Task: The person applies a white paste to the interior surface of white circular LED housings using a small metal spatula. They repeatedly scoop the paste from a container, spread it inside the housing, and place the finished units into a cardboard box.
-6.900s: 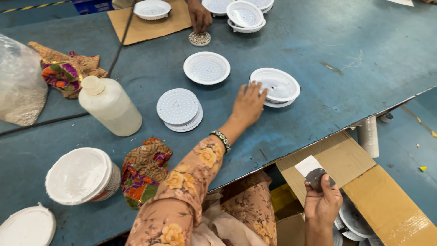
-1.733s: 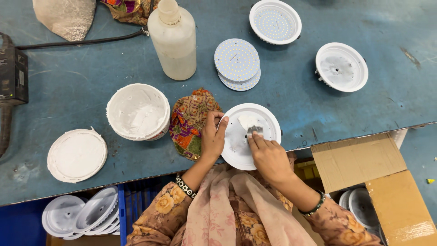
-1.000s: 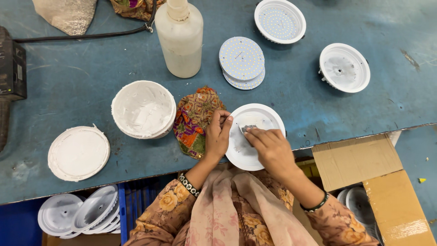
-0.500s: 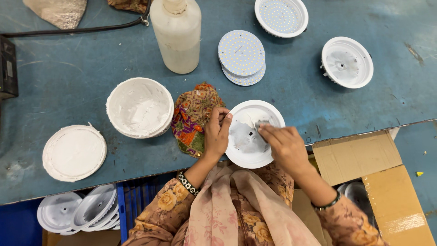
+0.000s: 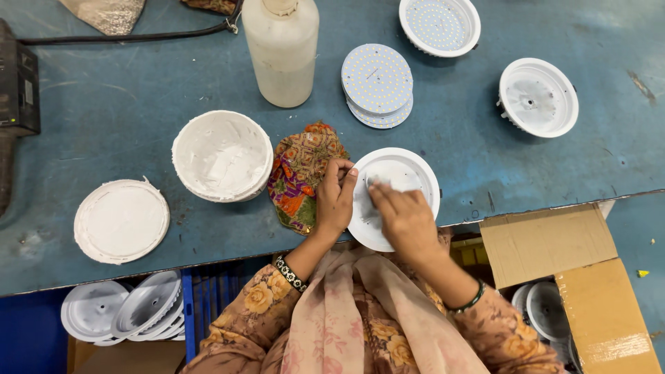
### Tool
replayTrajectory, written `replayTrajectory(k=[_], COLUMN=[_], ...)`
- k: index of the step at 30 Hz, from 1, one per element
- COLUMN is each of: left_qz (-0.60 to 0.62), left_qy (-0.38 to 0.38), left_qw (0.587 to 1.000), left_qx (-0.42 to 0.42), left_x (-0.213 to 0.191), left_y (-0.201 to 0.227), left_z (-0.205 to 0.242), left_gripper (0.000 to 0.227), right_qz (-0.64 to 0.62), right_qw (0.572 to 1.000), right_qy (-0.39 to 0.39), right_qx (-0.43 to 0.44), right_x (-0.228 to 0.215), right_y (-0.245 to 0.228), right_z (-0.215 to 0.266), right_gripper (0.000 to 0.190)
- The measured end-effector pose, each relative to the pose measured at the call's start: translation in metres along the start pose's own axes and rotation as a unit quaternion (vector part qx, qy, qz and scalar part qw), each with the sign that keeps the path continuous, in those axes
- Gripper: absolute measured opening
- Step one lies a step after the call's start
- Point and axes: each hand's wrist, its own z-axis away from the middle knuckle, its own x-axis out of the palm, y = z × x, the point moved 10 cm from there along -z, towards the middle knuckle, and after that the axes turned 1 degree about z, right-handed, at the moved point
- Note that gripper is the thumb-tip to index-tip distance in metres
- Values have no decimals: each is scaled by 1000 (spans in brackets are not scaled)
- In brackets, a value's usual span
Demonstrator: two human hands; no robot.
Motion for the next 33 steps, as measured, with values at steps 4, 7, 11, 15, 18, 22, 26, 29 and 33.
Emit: replayTrajectory(k=[4, 7, 11, 15, 18, 22, 26, 29, 33], left_qz=[-2, -6, -14, -14, -16, -22, -17, -17, -14], left_qy=[0, -3, -8, -6, -5, -2, -5, -2, 3], left_qw=[1000, 1000, 1000, 1000, 1000, 999, 999, 1000, 1000], left_qx=[17, 9, -10, 14, 26, 24, 35, 19, 15], left_x=[0, 1, -1, 0, 0, -2, 0, 0, -2], left_y=[2, 1, 0, 4, 4, 3, 4, 0, 2], left_z=[-1, 0, -1, -1, -1, -1, -2, -1, -2], left_gripper=[17, 16, 16, 16, 17, 18, 19, 19, 18], right_qz=[-6, -3, 0, -22, -12, -53, -74, -52, -6], right_qw=[1000, 998, 985, 966, 957, 960, 988, 997, 999], right_qy=[-17, -35, -98, -145, -180, -184, -75, -18, -41], right_qx=[-14, -53, -144, -213, -229, -205, -115, -57, -10], right_x=[5, 7, 9, 1, -5, -24, -46, -32, 0], right_y=[-27, -44, -43, -20, 0, 21, 35, 33, 31], right_z=[16, 25, 41, 63, 72, 64, 35, 10, -11], right_gripper=[40, 41, 46, 40, 42, 42, 49, 48, 45])
